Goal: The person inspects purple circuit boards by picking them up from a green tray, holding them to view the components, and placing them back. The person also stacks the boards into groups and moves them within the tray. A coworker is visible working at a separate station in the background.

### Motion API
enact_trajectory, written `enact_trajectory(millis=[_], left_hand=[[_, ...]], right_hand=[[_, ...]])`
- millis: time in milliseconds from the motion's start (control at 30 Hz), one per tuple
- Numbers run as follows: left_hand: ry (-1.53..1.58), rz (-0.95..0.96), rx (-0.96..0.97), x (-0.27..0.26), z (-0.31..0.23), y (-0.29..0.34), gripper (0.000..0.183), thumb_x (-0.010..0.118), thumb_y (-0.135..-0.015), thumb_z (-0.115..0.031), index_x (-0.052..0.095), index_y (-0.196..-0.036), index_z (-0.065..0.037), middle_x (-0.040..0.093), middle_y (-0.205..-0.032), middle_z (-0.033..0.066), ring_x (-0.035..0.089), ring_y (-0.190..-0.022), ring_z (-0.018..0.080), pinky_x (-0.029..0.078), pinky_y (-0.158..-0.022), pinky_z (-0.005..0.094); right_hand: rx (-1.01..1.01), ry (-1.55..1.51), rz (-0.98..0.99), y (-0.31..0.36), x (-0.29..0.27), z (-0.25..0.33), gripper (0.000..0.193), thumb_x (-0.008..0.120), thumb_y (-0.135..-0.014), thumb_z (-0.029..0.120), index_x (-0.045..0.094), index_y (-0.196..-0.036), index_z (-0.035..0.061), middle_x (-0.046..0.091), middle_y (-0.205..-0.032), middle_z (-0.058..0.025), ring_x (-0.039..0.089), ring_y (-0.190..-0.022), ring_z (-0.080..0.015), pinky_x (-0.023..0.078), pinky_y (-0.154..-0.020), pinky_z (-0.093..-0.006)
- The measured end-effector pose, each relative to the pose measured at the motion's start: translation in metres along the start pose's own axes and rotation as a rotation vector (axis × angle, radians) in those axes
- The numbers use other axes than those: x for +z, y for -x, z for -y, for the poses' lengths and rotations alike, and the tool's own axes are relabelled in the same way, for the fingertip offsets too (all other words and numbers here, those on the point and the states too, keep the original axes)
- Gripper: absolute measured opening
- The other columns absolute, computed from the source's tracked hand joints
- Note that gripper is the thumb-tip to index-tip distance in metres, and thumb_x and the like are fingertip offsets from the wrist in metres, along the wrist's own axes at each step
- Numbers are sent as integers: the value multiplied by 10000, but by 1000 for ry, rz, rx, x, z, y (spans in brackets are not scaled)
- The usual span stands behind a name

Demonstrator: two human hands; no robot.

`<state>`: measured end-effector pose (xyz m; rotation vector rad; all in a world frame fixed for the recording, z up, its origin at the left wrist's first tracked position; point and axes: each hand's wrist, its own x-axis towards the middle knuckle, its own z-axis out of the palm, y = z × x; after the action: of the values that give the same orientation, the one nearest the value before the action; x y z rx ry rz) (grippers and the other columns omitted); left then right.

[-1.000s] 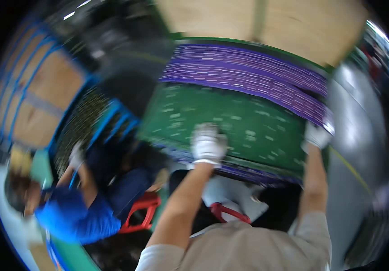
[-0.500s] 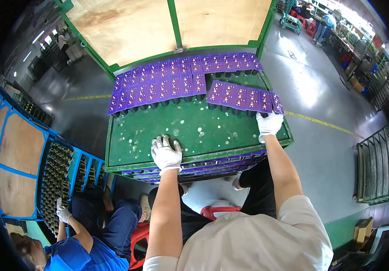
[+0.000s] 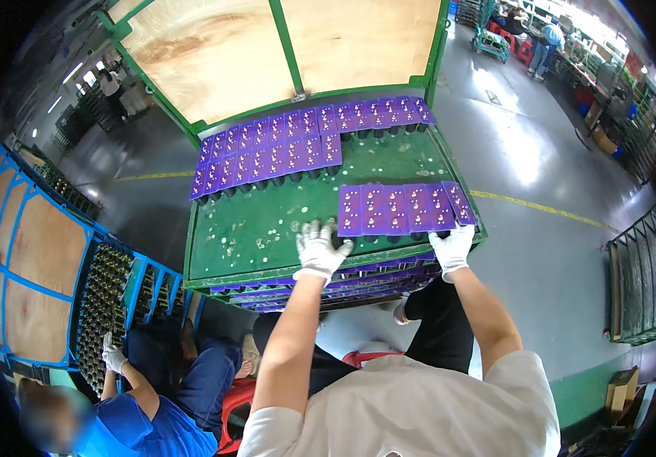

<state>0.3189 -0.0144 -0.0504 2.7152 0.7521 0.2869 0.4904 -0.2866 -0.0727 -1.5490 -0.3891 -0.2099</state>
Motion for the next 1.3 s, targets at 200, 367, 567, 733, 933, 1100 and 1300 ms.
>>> enact_trajectory(millis=[200,367,567,733,933,1100,1300], left_hand=[[262,-55,4,23,-11,-13,621,677,-822,-530,594,-1336,-192,534,-1428,46,362,-1413,301,136,-1187,520],[1260,-58,-168,15,-42,13,313,718,-815,-102,685,-1127,-85,697,-1038,13,613,-964,147,474,-875,322],[1560,-210,-351,-36,-75,64,204,615,-855,-35,656,-1049,-83,637,-957,-37,553,-839,78,451,-764,254],[1591,-372,-184,-35,-67,101,578,617,-821,41,429,-1361,-43,587,-1062,23,568,-899,99,495,-752,258],[882,-591,222,-101,-81,128,671,649,-861,-29,326,-1449,-57,553,-1297,117,549,-1207,230,459,-1014,382],[2555,108,203,-145,-88,147,588,557,-966,-153,288,-1488,-126,481,-1418,126,487,-1310,270,403,-1095,457],[2418,87,-35,-154,-88,163,710,613,-937,-241,220,-1517,-124,404,-1490,105,441,-1352,247,392,-1111,430]], right_hand=[[-341,857,-64,12,12,12,549,787,-669,331,664,-1151,99,539,-1344,-88,519,-1162,-320,399,-1028,-446],[-42,275,-151,8,21,-28,558,799,-713,35,434,-1134,2,558,-1070,-101,570,-960,-182,477,-875,-322],[111,142,-119,45,57,0,157,750,-798,99,611,-827,32,498,-965,-17,503,-858,-128,415,-855,-312],[236,-302,-79,75,84,31,134,655,-870,50,640,-1003,43,578,-1035,-36,537,-891,-127,447,-844,-315],[384,-885,90,95,90,78,285,574,-952,98,587,-1234,64,652,-1170,-56,625,-1050,-156,502,-906,-314],[394,-1027,288,102,93,95,391,436,-1037,199,476,-1372,3,565,-1324,-124,595,-1162,-210,519,-967,-364],[571,-1215,432,122,81,86,473,390,-1046,322,430,-1433,53,528,-1388,-105,552,-1223,-232,465,-1036,-412]])
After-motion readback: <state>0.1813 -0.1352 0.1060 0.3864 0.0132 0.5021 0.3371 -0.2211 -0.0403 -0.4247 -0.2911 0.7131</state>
